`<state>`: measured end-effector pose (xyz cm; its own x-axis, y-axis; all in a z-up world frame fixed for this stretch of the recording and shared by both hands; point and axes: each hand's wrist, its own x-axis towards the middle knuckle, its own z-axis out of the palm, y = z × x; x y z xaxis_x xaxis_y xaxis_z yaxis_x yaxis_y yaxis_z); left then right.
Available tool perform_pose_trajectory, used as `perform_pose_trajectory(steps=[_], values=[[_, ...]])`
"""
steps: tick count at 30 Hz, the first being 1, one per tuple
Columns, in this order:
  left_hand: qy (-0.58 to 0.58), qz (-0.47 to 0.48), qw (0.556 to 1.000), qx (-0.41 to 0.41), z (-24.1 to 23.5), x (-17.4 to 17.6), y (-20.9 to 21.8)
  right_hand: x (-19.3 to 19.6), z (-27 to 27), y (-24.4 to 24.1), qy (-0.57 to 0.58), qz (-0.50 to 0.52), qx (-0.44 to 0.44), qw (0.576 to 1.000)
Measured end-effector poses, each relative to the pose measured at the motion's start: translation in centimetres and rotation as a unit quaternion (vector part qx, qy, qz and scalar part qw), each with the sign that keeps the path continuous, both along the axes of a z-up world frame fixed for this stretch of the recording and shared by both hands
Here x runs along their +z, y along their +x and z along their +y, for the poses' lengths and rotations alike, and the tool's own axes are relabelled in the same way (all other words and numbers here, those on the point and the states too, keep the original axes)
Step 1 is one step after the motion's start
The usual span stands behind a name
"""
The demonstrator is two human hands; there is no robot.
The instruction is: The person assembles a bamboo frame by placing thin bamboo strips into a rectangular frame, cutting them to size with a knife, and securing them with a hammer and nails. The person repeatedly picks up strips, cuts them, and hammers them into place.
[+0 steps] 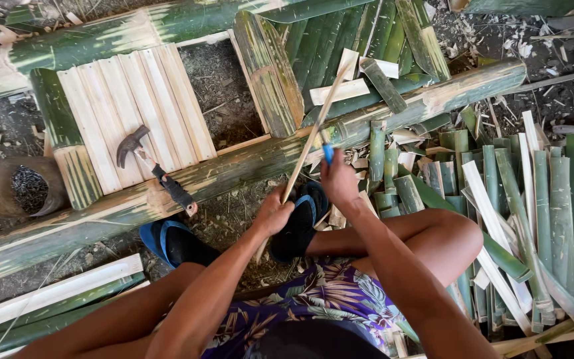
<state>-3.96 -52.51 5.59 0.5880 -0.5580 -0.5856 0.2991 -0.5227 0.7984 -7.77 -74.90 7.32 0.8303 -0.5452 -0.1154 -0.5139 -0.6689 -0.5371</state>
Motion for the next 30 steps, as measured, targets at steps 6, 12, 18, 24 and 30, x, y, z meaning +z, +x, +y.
perform_pose_trajectory(steps=[6, 12, 18, 24, 30], values=[[-0.306, -0.268, 0.914, 0.016, -0.8, -2.4, 1.8, 0.5, -0.7, 1.5, -0.061, -0.027, 0.036, 0.997], [-0.104, 0.114, 0.987, 0.038, -1.1, -3.7, 3.5, -0.4, -2.1, 3.4, -0.051, 0.044, 0.083, 0.994], [-0.107, 0.013, 0.994, -0.01, -0.1, -7.8, 3.2, -3.3, -1.7, 2.2, -0.042, 0.079, 0.059, 0.994], [-0.026, -0.063, 0.997, -0.045, 1.3, -6.2, 1.0, -5.4, -0.9, -1.3, -0.061, 0.041, 0.049, 0.996], [-0.132, -0.125, 0.983, -0.006, 0.8, -6.1, 0.4, -7.5, -2.1, -1.4, -0.046, 0.056, 0.038, 0.997]])
